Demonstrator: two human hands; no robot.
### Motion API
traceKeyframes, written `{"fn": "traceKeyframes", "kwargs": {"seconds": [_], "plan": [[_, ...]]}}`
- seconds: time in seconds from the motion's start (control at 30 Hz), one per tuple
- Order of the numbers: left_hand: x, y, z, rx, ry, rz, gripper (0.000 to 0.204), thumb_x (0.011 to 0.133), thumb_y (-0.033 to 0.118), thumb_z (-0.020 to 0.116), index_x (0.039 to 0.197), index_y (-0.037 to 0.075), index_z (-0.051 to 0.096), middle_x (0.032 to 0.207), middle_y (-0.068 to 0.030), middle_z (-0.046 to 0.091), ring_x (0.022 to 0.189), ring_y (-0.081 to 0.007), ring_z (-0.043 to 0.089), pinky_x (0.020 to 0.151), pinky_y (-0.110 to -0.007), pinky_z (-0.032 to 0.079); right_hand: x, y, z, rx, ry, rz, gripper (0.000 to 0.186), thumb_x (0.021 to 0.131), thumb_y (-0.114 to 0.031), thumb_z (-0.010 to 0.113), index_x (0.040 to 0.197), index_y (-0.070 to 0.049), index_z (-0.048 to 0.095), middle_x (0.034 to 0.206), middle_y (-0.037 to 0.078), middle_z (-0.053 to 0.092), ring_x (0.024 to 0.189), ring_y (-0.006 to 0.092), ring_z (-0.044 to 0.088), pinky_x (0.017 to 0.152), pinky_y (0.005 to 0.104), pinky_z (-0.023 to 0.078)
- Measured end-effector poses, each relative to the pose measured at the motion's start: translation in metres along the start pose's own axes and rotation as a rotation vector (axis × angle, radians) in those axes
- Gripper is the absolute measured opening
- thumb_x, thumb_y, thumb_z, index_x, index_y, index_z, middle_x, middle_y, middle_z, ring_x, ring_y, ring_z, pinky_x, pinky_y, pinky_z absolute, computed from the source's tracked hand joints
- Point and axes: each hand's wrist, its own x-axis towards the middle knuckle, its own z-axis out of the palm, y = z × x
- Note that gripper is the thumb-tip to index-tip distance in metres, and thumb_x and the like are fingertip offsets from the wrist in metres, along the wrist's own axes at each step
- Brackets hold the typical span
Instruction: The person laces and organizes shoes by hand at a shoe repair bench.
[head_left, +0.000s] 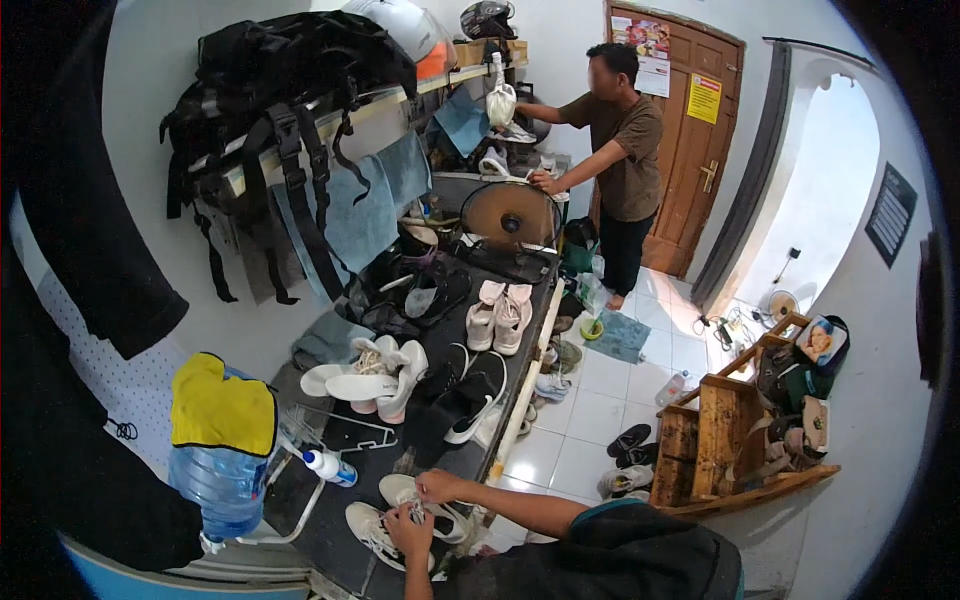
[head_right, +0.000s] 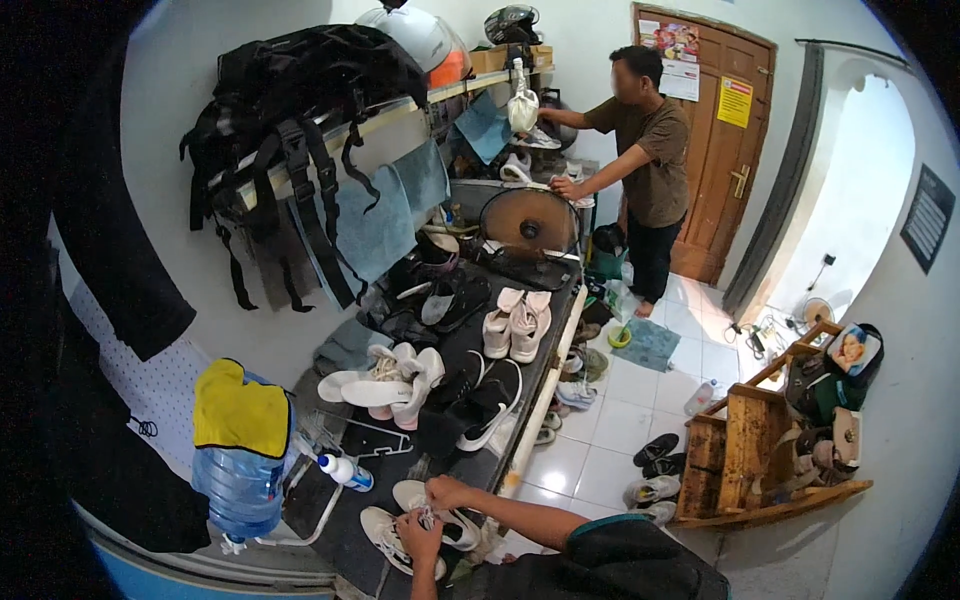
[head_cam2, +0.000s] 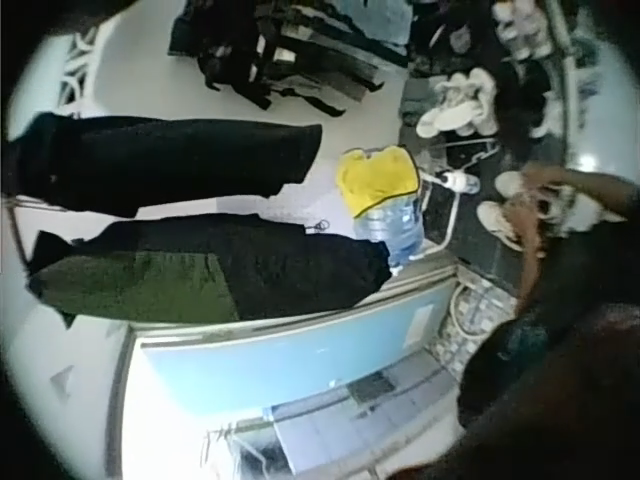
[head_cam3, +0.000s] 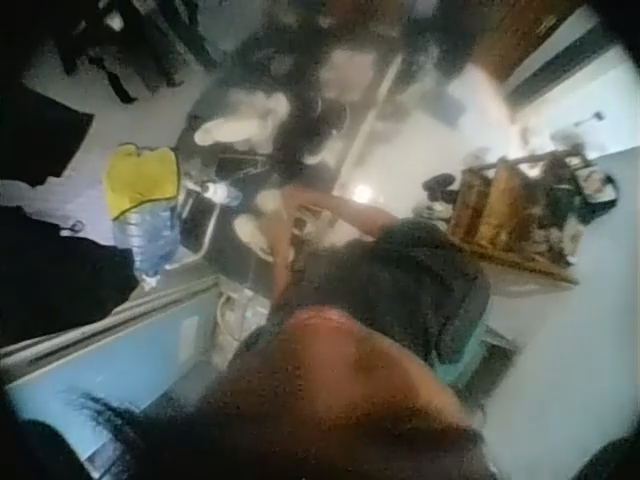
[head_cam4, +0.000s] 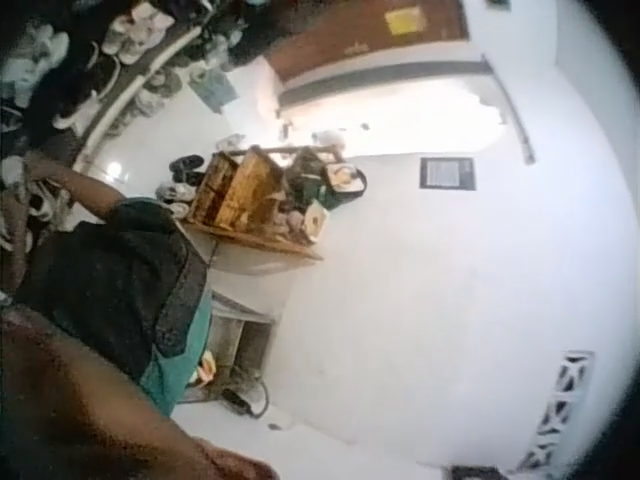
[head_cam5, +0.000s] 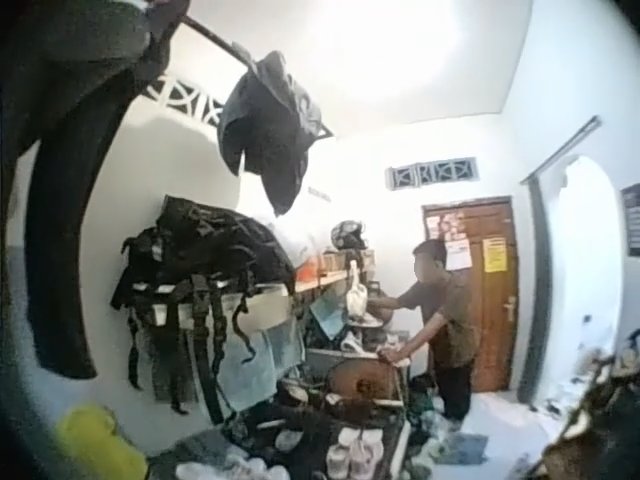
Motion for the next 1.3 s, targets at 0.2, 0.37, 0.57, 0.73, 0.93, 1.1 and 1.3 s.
{"fn": "traceKeyframes", "kwargs": {"seconds": [0.2, 0.37, 0.57, 0.73, 0.93, 1.1, 1.3], "plan": [[0.002, 0.0, 0.007, 0.02, -0.015, -0.069, 0.033, 0.07, 0.031, 0.073, 0.094, 0.011, 0.064, 0.102, -0.0142, 0.051, 0.102, -0.033, 0.049, 0.085, -0.047, 0.043, -0.008, -0.021, -0.004, -0.548, 0.271, -0.218, 0.035, 0.07, -0.008, 0.067, 0.102, -0.002, 0.054, 0.075, 0.018, 0.063, 0.075, 0.0358, 0.063, 0.063, 0.0447, 0.052], [-0.001, 0.012, 0.004, 0.067, -0.047, -0.11, 0.033, 0.068, 0.03, 0.073, 0.094, 0.012, 0.063, 0.102, -0.0131, 0.049, 0.099, -0.0335, 0.049, 0.082, -0.047, 0.044, -0.038, -0.002, -0.003, -0.535, 0.397, -0.048, 0.031, 0.076, -0.009, 0.06, 0.105, -0.003, 0.049, 0.081, 0.017, 0.06, 0.082, 0.0354, 0.06, 0.067, 0.0436, 0.052], [-0.001, 0.002, 0.011, 0.068, -0.013, -0.073, 0.033, 0.068, 0.031, 0.072, 0.095, 0.013, 0.064, 0.1, -0.0128, 0.049, 0.096, -0.0332, 0.049, 0.08, -0.046, 0.044, -0.035, -0.007, 0.001, -0.419, 0.607, 0.024, 0.021, 0.077, -0.006, 0.057, 0.097, 0.001, 0.057, 0.077, 0.018, 0.063, 0.077, 0.034, 0.063, 0.064, 0.0415, 0.052], [0.0, 0.01, 0.007, 0.062, -0.021, -0.113, 0.032, 0.07, 0.033, 0.072, 0.093, 0.012, 0.065, 0.102, -0.0137, 0.049, 0.097, -0.0334, 0.048, 0.08, -0.046, 0.044, -0.017, 0.009, 0.018, 0.733, 0.394, 0.295, 0.027, 0.084, -0.021, 0.053, 0.081, 0.0, 0.07, 0.07, 0.013, 0.067, 0.063, 0.0277, 0.066, 0.061, 0.0394, 0.052], [-0.002, 0.003, 0.008, 0.08, -0.043, -0.168, 0.034, 0.07, 0.036, 0.074, 0.092, 0.013, 0.065, 0.103, -0.0139, 0.048, 0.097, -0.0328, 0.048, 0.079, -0.046, 0.044, -0.027, 0.011, -0.024, -0.531, 0.102, 0.059, 0.016, 0.079, -0.014, 0.061, 0.087, -0.001, 0.065, 0.077, 0.017, 0.065, 0.071, 0.0293, 0.067, 0.057, 0.0408, 0.052], [-0.003, 0.011, 0.005, 0.082, -0.055, -0.162, 0.035, 0.069, 0.036, 0.075, 0.093, 0.012, 0.064, 0.103, -0.0142, 0.048, 0.097, -0.0333, 0.048, 0.079, -0.047, 0.044, -0.033, 0.037, -0.046, -0.692, 0.5, -0.195, 0.018, 0.067, -0.008, 0.063, 0.084, -0.001, 0.061, 0.081, 0.02, 0.059, 0.074, 0.0345, 0.061, 0.061, 0.0417, 0.051], [-0.002, 0.012, 0.006, 0.099, -0.084, -0.183, 0.034, 0.069, 0.034, 0.075, 0.091, 0.011, 0.063, 0.102, -0.0134, 0.049, 0.097, -0.0334, 0.049, 0.079, -0.046, 0.045, -0.037, 0.058, -0.021, 0.42, 0.389, 0.279, 0.022, 0.086, -0.025, 0.063, 0.082, -0.003, 0.062, 0.071, 0.008, 0.056, 0.064, 0.0238, 0.06, 0.056, 0.0361, 0.051]]}}
